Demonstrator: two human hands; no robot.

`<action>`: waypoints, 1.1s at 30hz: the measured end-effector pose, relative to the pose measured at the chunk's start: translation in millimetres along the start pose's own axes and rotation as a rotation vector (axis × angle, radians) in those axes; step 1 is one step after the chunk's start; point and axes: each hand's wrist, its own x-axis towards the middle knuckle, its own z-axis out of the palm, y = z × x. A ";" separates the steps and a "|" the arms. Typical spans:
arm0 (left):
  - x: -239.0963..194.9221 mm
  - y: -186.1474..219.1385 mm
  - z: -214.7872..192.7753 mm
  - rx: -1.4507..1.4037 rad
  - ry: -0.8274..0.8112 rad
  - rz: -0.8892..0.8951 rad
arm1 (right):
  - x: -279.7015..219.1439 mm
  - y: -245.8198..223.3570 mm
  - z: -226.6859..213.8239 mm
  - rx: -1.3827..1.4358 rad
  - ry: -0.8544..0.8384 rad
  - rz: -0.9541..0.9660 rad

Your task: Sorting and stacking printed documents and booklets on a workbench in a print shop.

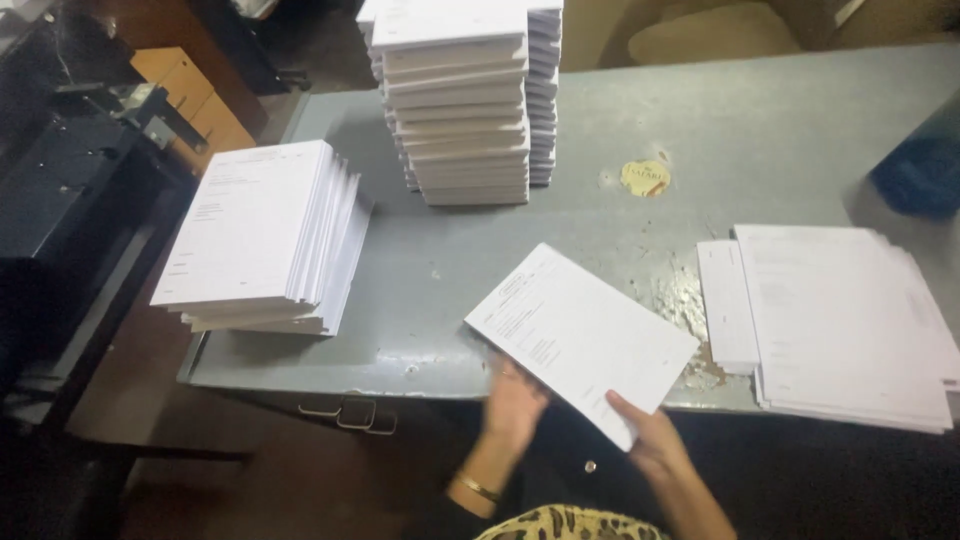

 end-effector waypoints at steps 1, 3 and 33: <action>-8.3 -19.3 -3.0 0.001 0.013 -0.009 | -21.9 5.8 9.7 0.001 0.010 0.012; -20.6 -58.6 -5.4 0.239 0.134 0.181 | -60.5 10.6 31.5 -0.003 0.046 -0.038; -93.1 74.1 -1.2 1.038 0.095 -0.219 | -46.7 -27.4 -50.9 -0.641 -0.195 -0.017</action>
